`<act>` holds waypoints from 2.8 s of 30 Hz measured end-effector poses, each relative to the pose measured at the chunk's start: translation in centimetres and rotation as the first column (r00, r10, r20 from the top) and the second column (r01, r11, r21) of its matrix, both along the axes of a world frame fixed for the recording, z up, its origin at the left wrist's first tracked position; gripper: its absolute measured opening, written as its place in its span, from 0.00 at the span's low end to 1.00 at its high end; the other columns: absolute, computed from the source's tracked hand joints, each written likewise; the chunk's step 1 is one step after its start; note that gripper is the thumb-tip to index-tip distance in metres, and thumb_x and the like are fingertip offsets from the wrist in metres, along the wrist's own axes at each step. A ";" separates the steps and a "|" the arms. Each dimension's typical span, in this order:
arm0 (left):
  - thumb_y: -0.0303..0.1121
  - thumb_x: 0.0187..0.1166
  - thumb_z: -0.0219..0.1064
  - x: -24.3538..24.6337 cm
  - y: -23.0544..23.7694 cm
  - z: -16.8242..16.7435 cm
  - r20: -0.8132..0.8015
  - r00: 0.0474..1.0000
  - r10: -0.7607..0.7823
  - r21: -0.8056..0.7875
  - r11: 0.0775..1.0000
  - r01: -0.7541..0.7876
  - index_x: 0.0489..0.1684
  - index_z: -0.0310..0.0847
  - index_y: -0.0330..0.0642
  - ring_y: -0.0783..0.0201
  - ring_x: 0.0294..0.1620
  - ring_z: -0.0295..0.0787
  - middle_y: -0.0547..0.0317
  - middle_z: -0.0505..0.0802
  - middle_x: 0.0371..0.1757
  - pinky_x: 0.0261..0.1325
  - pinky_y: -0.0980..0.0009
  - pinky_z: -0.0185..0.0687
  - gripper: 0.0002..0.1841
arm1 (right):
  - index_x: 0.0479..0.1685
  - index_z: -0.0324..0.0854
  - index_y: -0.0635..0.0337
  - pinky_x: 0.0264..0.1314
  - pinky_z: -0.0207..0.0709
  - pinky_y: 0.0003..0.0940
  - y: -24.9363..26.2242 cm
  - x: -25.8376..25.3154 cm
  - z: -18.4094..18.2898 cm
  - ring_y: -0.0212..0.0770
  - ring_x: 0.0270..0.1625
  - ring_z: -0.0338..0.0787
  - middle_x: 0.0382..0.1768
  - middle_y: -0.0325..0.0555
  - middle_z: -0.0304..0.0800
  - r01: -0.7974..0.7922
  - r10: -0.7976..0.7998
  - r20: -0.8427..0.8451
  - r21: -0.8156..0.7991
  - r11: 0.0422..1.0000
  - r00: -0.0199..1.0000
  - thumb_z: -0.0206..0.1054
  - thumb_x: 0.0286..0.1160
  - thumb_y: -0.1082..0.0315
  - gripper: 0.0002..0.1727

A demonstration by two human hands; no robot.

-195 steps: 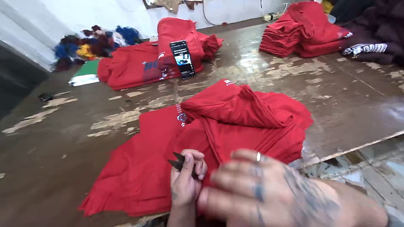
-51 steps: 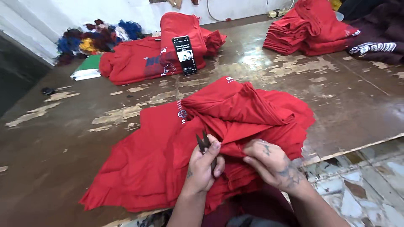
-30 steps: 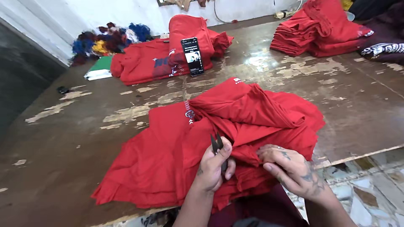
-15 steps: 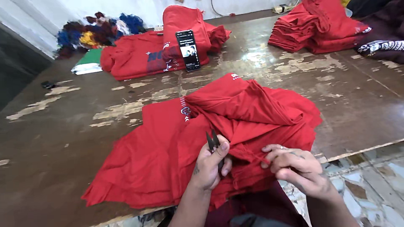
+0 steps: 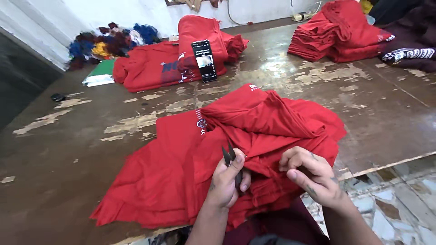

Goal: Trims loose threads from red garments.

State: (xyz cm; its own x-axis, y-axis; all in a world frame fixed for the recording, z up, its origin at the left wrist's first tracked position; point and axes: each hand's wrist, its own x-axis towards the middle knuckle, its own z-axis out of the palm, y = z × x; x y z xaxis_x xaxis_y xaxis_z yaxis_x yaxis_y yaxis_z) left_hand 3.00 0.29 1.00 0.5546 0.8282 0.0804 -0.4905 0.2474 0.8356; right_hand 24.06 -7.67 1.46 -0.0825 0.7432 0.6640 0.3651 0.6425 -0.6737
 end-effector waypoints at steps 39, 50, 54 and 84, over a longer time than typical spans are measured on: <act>0.33 0.84 0.55 -3.2 -0.6 4.4 -0.425 0.640 0.640 0.858 0.059 0.511 0.59 0.91 0.50 0.57 0.35 0.93 0.55 0.95 0.40 0.32 0.62 0.84 0.17 | 0.38 0.90 0.58 0.63 0.69 0.40 -0.5 -1.6 -2.0 0.40 0.33 0.82 0.23 0.46 0.81 -0.007 -0.016 0.126 0.177 0.984 0.992 0.65 0.84 0.58 0.14; 0.39 0.86 0.57 -3.8 -0.9 3.0 -0.377 0.646 0.663 0.924 0.226 0.307 0.60 0.88 0.42 0.61 0.36 0.91 0.53 0.93 0.39 0.35 0.66 0.84 0.17 | 0.22 0.83 0.55 0.60 0.74 0.37 -1.8 -0.9 -1.0 0.38 0.31 0.82 0.17 0.41 0.76 -0.078 0.032 0.225 0.198 0.977 0.974 0.55 0.89 0.43 0.30; 0.48 0.80 0.68 -2.4 -1.1 1.7 -0.488 0.609 0.626 0.797 0.604 0.018 0.53 0.86 0.32 0.77 0.21 0.74 0.65 0.83 0.24 0.24 0.79 0.70 0.23 | 0.42 0.86 0.57 0.56 0.81 0.33 -1.4 -0.3 2.0 0.40 0.47 0.87 0.36 0.47 0.86 0.051 -0.096 0.277 0.168 0.985 0.956 0.59 0.89 0.56 0.16; 0.47 0.83 0.68 -5.2 -2.7 2.4 -0.372 0.928 -0.013 0.823 0.458 0.336 0.30 0.85 0.40 0.79 0.28 0.80 0.63 0.85 0.25 0.31 0.85 0.74 0.19 | 0.49 0.91 0.60 0.50 0.88 0.53 4.0 0.6 4.6 0.50 0.45 0.97 0.42 0.51 0.96 0.000 0.023 0.528 -0.044 0.999 0.849 0.63 0.71 0.75 0.13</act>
